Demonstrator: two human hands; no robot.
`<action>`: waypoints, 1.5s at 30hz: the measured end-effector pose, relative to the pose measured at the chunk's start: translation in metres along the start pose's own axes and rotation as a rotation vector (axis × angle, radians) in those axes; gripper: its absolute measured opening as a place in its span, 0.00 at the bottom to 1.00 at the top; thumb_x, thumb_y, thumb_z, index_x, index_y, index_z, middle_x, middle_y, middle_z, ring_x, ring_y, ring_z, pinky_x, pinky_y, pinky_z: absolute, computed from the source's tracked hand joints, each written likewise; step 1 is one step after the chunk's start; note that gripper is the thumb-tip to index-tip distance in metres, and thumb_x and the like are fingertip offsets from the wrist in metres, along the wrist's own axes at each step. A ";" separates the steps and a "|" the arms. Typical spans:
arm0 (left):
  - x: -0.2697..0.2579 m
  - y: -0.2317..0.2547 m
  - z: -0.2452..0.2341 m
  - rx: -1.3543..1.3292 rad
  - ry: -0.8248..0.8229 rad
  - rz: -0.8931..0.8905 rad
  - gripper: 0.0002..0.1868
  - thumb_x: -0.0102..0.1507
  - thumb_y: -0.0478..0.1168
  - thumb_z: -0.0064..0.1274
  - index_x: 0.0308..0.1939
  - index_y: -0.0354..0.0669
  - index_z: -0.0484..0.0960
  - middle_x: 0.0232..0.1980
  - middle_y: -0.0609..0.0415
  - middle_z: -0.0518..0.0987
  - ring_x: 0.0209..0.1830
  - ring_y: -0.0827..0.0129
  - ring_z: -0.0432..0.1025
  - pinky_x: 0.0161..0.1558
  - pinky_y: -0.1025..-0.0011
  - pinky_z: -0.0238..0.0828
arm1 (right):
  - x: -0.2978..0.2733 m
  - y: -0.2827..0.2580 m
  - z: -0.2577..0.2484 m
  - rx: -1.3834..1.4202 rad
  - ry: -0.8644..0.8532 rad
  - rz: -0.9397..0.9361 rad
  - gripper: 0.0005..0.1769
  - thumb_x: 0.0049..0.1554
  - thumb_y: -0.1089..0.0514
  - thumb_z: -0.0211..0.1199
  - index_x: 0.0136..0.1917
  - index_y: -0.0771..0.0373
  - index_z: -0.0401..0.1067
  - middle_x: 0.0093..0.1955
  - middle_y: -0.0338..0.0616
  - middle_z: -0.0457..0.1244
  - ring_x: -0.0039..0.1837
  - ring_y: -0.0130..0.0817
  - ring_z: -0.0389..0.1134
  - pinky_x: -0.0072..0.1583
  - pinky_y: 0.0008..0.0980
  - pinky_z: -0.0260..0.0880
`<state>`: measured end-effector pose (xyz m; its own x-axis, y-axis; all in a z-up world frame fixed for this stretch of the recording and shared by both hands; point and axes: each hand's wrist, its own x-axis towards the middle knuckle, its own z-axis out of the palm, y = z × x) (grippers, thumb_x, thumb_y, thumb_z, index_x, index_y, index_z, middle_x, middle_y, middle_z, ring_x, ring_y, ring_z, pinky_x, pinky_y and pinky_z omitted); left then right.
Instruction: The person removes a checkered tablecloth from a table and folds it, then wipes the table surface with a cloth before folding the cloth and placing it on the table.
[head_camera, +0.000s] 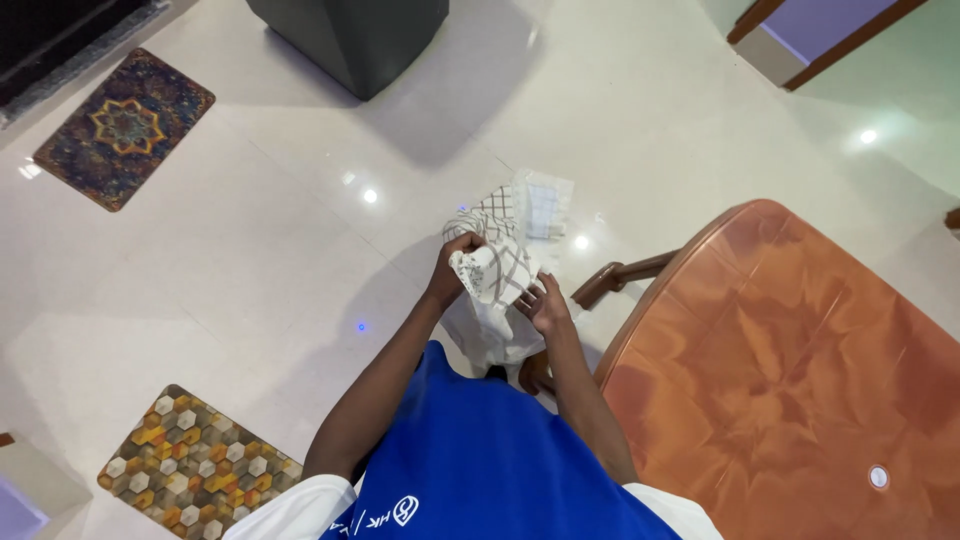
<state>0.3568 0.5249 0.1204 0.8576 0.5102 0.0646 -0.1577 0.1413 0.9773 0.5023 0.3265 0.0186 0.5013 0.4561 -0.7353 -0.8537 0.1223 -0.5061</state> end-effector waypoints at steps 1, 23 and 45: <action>-0.003 0.001 -0.001 -0.001 -0.028 -0.006 0.06 0.65 0.36 0.57 0.40 0.37 0.77 0.35 0.62 0.80 0.36 0.82 0.72 0.39 0.78 0.71 | 0.002 0.000 0.000 0.043 -0.025 0.010 0.32 0.62 0.44 0.57 0.73 0.61 0.59 0.70 0.52 0.60 0.62 0.48 0.66 0.58 0.48 0.71; -0.024 0.018 0.018 0.363 0.040 0.274 0.22 0.55 0.27 0.65 0.53 0.37 0.79 0.67 0.49 0.79 0.67 0.60 0.75 0.64 0.63 0.72 | -0.132 -0.101 0.073 -0.605 -0.287 -0.543 0.17 0.64 0.66 0.54 0.64 0.70 0.75 0.53 0.55 0.70 0.52 0.36 0.73 0.55 0.38 0.75; -0.021 -0.022 -0.022 -0.657 -0.140 -0.285 0.19 0.54 0.31 0.45 0.49 0.32 0.80 0.44 0.50 0.83 0.42 0.68 0.78 0.45 0.71 0.78 | -0.039 -0.033 0.045 -1.033 -0.615 -0.220 0.57 0.51 0.46 0.73 0.84 0.57 0.44 0.80 0.47 0.55 0.78 0.39 0.58 0.74 0.42 0.62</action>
<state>0.3312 0.5298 0.0929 0.9570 0.2701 -0.1060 -0.1423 0.7552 0.6398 0.5043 0.3445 0.0841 0.2314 0.8890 -0.3951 -0.1058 -0.3807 -0.9186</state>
